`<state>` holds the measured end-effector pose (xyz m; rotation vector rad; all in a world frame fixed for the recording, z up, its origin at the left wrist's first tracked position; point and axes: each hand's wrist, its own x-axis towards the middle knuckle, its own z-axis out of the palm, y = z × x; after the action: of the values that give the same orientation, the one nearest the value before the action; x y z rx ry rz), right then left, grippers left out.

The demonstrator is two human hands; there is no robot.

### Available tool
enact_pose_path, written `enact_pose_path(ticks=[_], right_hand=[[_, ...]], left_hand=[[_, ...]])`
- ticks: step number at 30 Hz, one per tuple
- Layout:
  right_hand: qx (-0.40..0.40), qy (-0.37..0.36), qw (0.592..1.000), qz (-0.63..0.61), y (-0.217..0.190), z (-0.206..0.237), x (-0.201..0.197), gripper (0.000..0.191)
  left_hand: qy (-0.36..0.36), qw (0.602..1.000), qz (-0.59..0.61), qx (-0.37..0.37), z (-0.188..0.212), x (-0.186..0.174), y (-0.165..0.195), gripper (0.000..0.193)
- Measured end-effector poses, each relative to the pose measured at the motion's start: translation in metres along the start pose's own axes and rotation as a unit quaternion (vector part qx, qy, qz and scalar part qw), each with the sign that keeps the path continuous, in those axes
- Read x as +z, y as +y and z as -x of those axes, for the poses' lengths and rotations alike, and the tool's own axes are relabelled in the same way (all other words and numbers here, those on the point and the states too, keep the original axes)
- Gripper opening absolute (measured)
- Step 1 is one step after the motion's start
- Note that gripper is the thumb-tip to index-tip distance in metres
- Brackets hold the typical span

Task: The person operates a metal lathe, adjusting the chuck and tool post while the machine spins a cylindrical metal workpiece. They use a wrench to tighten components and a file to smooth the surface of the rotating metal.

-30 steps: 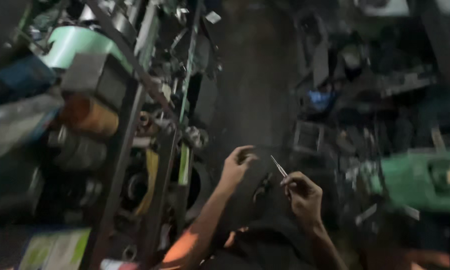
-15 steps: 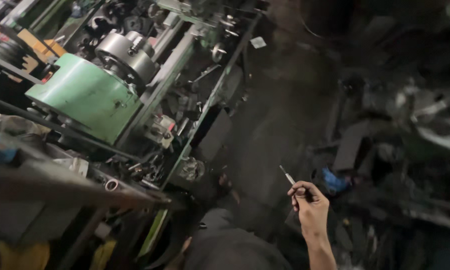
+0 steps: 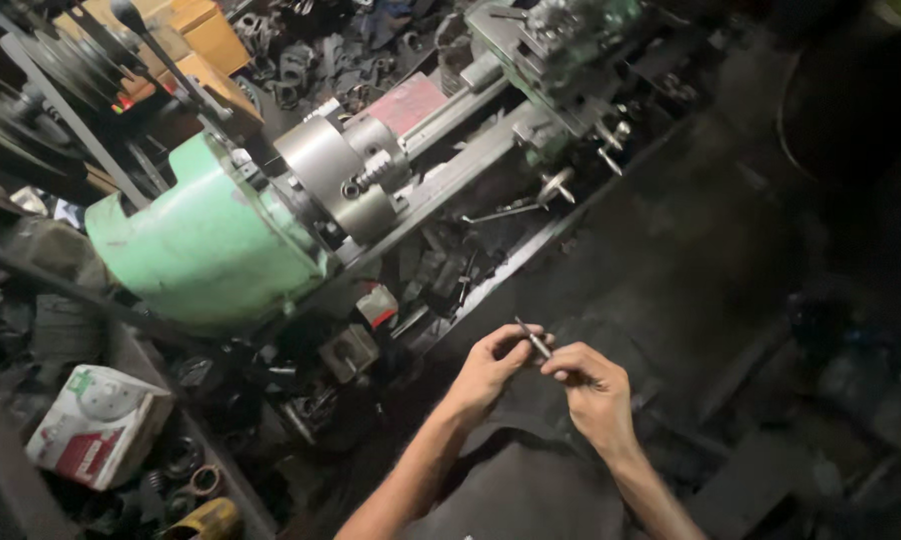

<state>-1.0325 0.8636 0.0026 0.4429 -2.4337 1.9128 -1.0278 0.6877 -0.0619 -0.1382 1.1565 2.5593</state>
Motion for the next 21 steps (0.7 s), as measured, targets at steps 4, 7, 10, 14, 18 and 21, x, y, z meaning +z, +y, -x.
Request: enact_pose_path(ticks=[4, 7, 10, 14, 18, 21], right_hand=[[-0.043, -0.011, 0.996, 0.072, -0.013, -0.077, -0.006, 0.036], [-0.047, -0.027, 0.997, 0.062, -0.006, -0.115, -0.006, 0.032], [-0.058, -0.060, 0.996, 0.015, 0.018, -0.144, -0.006, 0.029], [0.194, -0.157, 0.949, -0.191, 0.056, -0.186, -0.009, 0.027], [0.160, -0.244, 0.885, -0.362, 0.070, -0.238, -0.011, 0.025], [-0.003, -0.318, 0.889, -0.329, 0.064, -0.284, -0.029, 0.026]], left_hand=[[0.043, 0.992, 0.109, 0.045, -0.064, 0.015, 0.015, 0.037], [0.071, 0.982, 0.175, -0.002, -0.094, 0.008, 0.019, 0.034], [0.064, 0.977, 0.199, 0.037, -0.117, 0.002, 0.025, 0.025], [0.171, 0.972, 0.058, 0.152, -0.142, -0.010, 0.053, 0.029], [0.174, 0.950, 0.122, 0.230, -0.165, 0.000, 0.085, 0.020], [0.216, 0.951, 0.102, 0.198, -0.182, 0.031, 0.094, 0.024]])
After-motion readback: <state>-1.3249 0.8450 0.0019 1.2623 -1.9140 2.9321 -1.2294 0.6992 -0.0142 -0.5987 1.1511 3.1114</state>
